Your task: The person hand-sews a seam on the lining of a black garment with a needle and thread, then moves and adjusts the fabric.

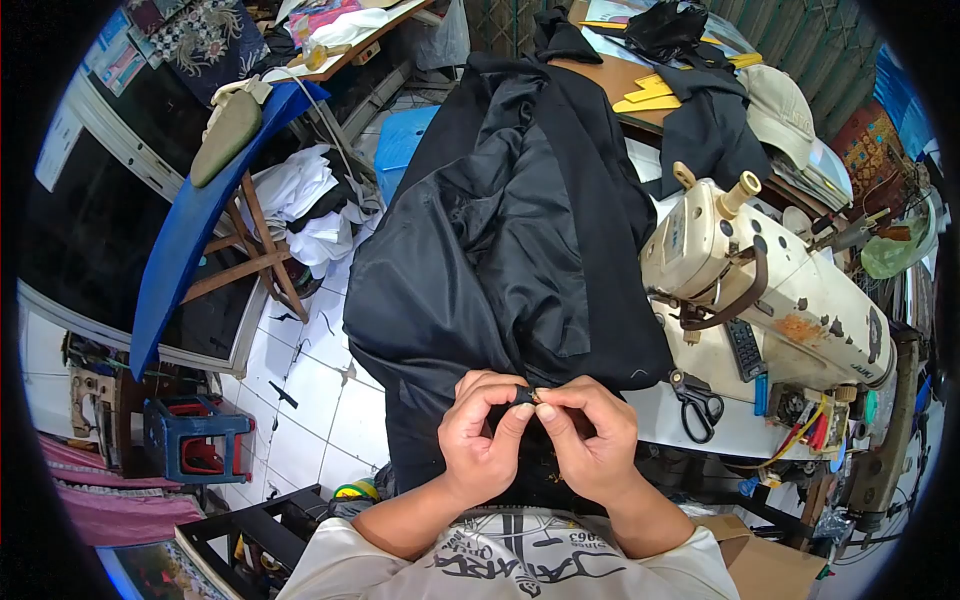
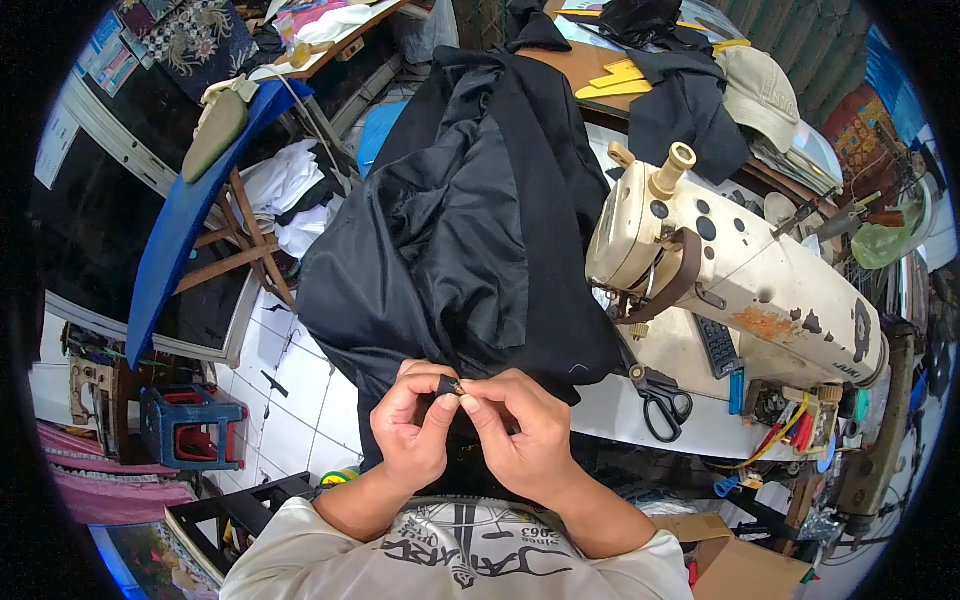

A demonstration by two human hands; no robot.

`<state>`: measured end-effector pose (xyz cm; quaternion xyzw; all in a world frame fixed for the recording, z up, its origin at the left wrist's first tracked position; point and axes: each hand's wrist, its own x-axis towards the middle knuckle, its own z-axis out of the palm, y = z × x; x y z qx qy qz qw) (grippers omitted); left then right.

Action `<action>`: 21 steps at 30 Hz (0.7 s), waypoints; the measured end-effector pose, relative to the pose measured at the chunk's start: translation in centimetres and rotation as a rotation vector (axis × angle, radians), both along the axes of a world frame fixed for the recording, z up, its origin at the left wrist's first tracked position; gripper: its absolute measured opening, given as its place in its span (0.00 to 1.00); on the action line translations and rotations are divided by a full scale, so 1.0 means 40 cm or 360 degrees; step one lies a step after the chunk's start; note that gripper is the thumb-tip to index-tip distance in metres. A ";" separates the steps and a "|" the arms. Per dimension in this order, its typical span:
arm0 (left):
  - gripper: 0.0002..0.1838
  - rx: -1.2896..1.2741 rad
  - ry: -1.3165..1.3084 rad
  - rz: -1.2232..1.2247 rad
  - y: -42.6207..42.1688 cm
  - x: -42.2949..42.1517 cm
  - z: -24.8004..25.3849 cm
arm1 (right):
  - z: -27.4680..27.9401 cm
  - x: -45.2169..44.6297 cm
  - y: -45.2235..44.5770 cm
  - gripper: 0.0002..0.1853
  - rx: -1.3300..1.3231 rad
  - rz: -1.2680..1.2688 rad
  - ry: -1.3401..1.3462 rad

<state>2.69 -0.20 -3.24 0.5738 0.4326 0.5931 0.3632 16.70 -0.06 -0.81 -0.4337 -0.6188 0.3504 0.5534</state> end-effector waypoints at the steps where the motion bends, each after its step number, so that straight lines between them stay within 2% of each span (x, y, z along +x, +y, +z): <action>1: 0.06 -0.0001 0.0000 -0.0002 0.002 -0.003 -0.004 | -0.005 0.002 0.000 0.04 -0.0015 0.0020 0.0027; 2: 0.05 0.0073 0.0081 -0.0033 0.004 -0.008 -0.008 | -0.016 0.006 -0.002 0.04 -0.0015 0.0019 0.0029; 4: 0.04 0.0150 0.0161 -0.0063 0.010 -0.009 -0.014 | -0.040 0.014 -0.014 0.05 -0.0224 0.0159 0.0420; 5: 0.04 0.0116 0.0177 -0.0056 0.013 -0.008 -0.016 | -0.035 0.011 -0.022 0.05 -0.0186 0.0203 0.0787; 7: 0.04 0.0083 0.0194 -0.0037 0.013 -0.009 -0.015 | -0.030 0.031 -0.022 0.06 0.0014 0.0326 0.1005; 9: 0.04 0.0057 0.0176 -0.0051 0.011 -0.010 -0.009 | -0.030 0.043 -0.013 0.06 0.0002 0.0303 0.1001; 11: 0.04 0.0082 0.0179 -0.0061 0.011 -0.009 -0.004 | -0.038 0.049 -0.004 0.07 -0.0141 0.0275 0.0636; 12: 0.04 0.0104 0.0180 -0.0064 0.011 -0.009 -0.003 | -0.043 0.052 -0.007 0.11 -0.0162 0.0288 0.0555; 13: 0.04 0.0107 0.0178 -0.0059 0.011 -0.010 -0.003 | -0.039 0.052 -0.002 0.11 -0.0161 0.0293 0.0553; 15: 0.04 0.0131 0.0231 -0.0065 0.008 -0.012 -0.005 | -0.024 0.048 0.005 0.15 0.0011 0.0220 0.0124; 19: 0.05 0.0167 0.0301 -0.0012 0.006 -0.009 0.008 | -0.015 0.036 0.006 0.14 0.0065 0.0087 -0.0090; 21: 0.02 0.0291 0.0454 -0.0058 0.008 -0.015 0.016 | -0.018 0.038 0.016 0.12 0.0139 0.0098 -0.0128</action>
